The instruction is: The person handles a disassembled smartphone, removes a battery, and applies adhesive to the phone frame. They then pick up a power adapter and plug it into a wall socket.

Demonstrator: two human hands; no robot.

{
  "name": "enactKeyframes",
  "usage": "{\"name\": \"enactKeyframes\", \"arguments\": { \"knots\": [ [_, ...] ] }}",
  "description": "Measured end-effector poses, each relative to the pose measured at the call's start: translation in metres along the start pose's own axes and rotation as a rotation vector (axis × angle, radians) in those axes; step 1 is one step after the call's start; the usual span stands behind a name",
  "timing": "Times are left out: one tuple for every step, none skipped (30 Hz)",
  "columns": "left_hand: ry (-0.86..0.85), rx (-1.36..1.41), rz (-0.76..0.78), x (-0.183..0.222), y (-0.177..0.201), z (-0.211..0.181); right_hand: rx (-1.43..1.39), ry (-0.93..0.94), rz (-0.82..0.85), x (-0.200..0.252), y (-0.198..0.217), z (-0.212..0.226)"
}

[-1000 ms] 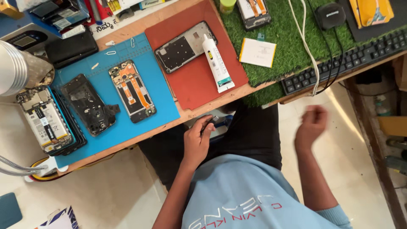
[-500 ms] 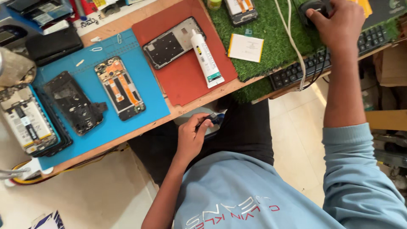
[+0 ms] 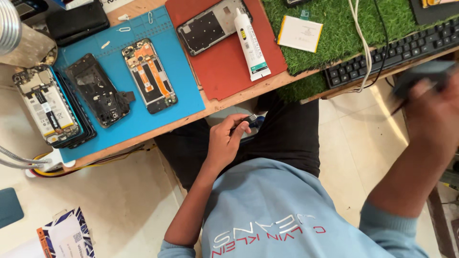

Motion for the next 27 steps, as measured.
{"name": "enactKeyframes", "arguments": {
  "knots": [
    [-0.003, -0.004, 0.004, 0.001, -0.001, -0.002, -0.135, -0.009, 0.156, 0.023, -0.022, -0.006],
    [-0.007, -0.006, 0.010, 0.002, -0.002, -0.004, -0.264, -0.036, 0.311, 0.044, -0.043, -0.010],
    [-0.011, -0.009, 0.016, 0.002, -0.003, -0.006, -0.244, -0.215, 0.374, 0.070, -0.067, -0.026],
    [-0.013, -0.005, 0.026, 0.003, -0.005, -0.008, -0.431, -0.347, 0.401, 0.092, -0.100, -0.039],
    [-0.014, 0.000, 0.036, 0.003, -0.008, -0.010, -0.569, -0.515, 0.418, 0.113, -0.125, -0.049],
    [-0.011, 0.004, 0.046, 0.005, -0.010, -0.011, -0.583, -0.517, 0.448, 0.123, -0.149, -0.052],
    [-0.005, -0.026, 0.052, 0.007, -0.013, -0.011, -0.597, -0.518, 0.479, 0.127, -0.166, -0.054],
    [0.001, -0.062, 0.052, 0.009, -0.013, -0.012, -0.621, -0.509, 0.485, 0.127, -0.178, -0.052],
    [0.007, -0.097, 0.053, 0.011, -0.014, -0.012, -0.645, -0.499, 0.491, 0.126, -0.187, -0.049],
    [0.008, -0.082, 0.052, 0.013, -0.015, -0.013, -0.670, -0.488, 0.499, 0.125, -0.196, -0.044],
    [0.008, -0.067, 0.051, 0.015, -0.016, -0.015, -0.648, -0.507, 0.502, 0.125, -0.201, -0.041],
    [-0.002, -0.048, 0.052, 0.013, -0.017, -0.016, -0.622, -0.517, 0.501, 0.122, -0.205, -0.037],
    [-0.014, -0.043, 0.055, 0.011, -0.017, -0.017, -0.596, -0.526, 0.501, 0.119, -0.208, -0.035],
    [-0.015, -0.032, 0.064, 0.012, -0.019, -0.017, -0.595, -0.513, 0.512, 0.118, -0.209, -0.032],
    [-0.016, -0.022, 0.073, 0.013, -0.021, -0.016, -0.593, -0.500, 0.524, 0.118, -0.211, -0.031],
    [-0.022, -0.030, 0.065, 0.015, -0.021, -0.016, -0.594, -0.487, 0.535, 0.118, -0.213, -0.030],
    [-0.028, -0.038, 0.057, 0.016, -0.021, -0.016, -0.565, -0.480, 0.533, 0.119, -0.212, -0.030],
    [-0.040, -0.047, 0.048, 0.015, -0.020, -0.017, -0.537, -0.466, 0.534, 0.118, -0.213, -0.030],
    [-0.064, -0.079, 0.032, 0.014, -0.019, -0.019, -0.509, -0.453, 0.535, 0.117, -0.213, -0.030],
    [-0.088, -0.110, 0.014, 0.014, -0.018, -0.021, -0.442, -0.427, 0.535, 0.116, -0.212, -0.030],
    [-0.112, -0.141, -0.003, 0.014, -0.018, -0.023, -0.375, -0.400, 0.535, 0.116, -0.211, -0.029],
    [-0.115, -0.161, -0.012, 0.013, -0.017, -0.024, -0.311, -0.371, 0.537, 0.115, -0.212, -0.028],
    [-0.117, -0.180, -0.021, 0.013, -0.016, -0.025, -0.303, -0.362, 0.549, 0.115, -0.214, -0.026],
    [-0.119, -0.199, -0.030, 0.013, -0.016, -0.026, -0.294, -0.352, 0.561, 0.116, -0.216, -0.025],
    [-0.101, -0.194, -0.032, 0.013, -0.015, -0.025, -0.285, -0.342, 0.574, 0.117, -0.218, -0.024],
    [-0.082, -0.188, -0.034, 0.013, -0.016, -0.024, -0.232, -0.320, 0.586, 0.117, -0.219, -0.023],
    [-0.064, -0.183, -0.036, 0.013, -0.016, -0.023, -0.179, -0.299, 0.598, 0.118, -0.221, -0.023]
  ]
}}
Point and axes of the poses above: each hand's wrist, its own x-axis away from the middle knuckle, its own y-axis out of the back of the hand, z = x × y, the point moved 6 cm from there along -x, towards the middle knuckle, and after that the axes turned 4 degrees about y, right-handed, at the moved point
